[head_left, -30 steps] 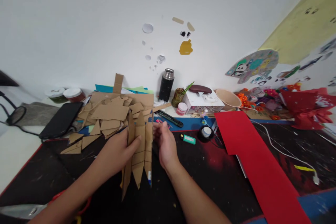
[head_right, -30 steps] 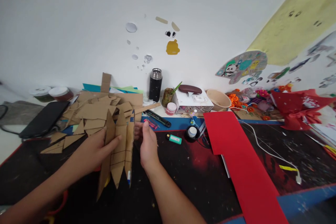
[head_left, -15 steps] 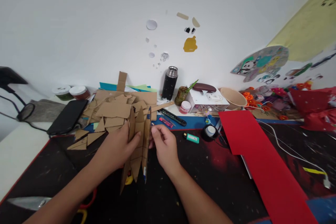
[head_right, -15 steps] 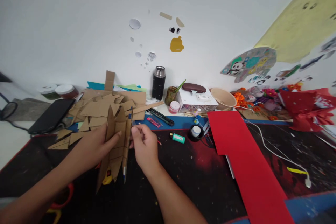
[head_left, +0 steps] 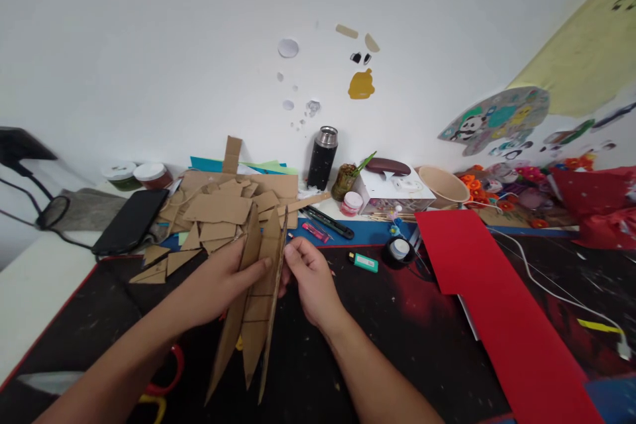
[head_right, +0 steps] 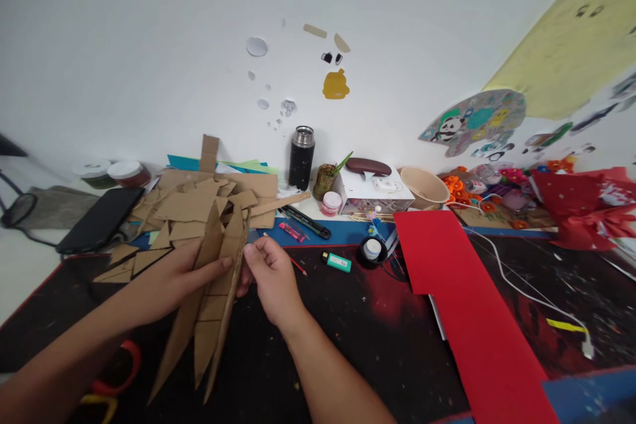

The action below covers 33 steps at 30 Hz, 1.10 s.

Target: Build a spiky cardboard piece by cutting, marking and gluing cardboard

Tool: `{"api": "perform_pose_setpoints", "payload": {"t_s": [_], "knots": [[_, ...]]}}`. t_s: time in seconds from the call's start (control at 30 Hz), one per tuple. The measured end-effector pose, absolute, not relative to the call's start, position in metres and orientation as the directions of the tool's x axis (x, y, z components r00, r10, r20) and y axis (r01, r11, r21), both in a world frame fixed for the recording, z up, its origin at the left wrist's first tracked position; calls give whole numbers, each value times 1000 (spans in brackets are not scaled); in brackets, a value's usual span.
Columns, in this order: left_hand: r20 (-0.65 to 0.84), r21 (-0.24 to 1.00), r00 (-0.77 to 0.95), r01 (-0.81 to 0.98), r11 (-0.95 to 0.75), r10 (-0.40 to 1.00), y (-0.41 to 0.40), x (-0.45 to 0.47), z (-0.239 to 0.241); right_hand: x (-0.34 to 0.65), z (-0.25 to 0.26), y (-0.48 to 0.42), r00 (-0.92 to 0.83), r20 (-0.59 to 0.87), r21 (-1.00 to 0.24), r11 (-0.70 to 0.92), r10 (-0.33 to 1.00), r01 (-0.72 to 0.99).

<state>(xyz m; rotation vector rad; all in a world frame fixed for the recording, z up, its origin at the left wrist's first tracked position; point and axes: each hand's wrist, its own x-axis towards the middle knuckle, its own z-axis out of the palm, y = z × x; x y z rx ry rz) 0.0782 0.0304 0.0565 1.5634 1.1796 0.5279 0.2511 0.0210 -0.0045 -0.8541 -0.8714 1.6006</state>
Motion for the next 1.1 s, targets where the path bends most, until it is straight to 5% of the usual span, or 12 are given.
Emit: {"api": "perform_pose_setpoints", "payload": {"t_s": [0.47, 1.1], "knots": [[-5, 817, 368, 537, -208, 930, 24, 86, 59, 241, -31, 17, -303, -151, -824, -289, 941, -487], [19, 766, 443, 569, -298, 896, 24, 80, 53, 241, -52, 16, -301, -124, -919, -224, 945, -324]]}}
